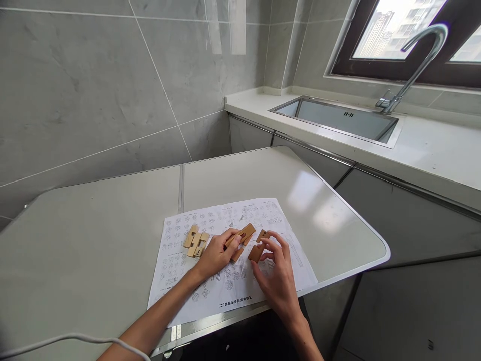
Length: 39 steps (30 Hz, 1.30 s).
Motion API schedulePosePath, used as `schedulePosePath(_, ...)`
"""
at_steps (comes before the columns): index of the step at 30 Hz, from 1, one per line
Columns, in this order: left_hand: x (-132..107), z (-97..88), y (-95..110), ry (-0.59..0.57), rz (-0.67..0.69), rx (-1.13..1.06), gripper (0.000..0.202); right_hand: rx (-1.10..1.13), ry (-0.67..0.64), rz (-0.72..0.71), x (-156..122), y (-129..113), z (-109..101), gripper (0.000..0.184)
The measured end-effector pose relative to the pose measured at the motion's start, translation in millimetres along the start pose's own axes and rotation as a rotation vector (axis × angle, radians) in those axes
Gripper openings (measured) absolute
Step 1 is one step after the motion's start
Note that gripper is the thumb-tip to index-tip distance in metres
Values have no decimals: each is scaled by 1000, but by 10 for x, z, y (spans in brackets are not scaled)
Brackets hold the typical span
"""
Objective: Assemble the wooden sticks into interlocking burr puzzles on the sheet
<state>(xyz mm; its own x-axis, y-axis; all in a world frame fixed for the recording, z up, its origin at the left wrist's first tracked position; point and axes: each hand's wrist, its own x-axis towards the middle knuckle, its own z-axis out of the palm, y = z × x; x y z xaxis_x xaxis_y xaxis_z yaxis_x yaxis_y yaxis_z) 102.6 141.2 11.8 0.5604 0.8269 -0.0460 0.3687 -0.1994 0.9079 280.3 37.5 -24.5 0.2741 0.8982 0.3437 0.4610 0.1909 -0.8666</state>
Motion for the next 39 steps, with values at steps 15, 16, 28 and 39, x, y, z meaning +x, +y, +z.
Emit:
schedulePosePath(15, -6, 8, -3, -4, 99, 4, 38, 60, -154, 33, -6, -58, -25, 17)
schedulePosePath(16, -7, 11, -6, 7, 122, -3, 36, 62, -170, 26, -9, -67, -27, 18)
schedulePosePath(28, -30, 25, -151, -14, 338, 83, 37, 93, -214, 17, -26, -102, -23, 21)
schedulePosePath(39, -35, 29, -183, -77, 384, 185, 38, 97, -217, 2, -27, -129, -36, 20)
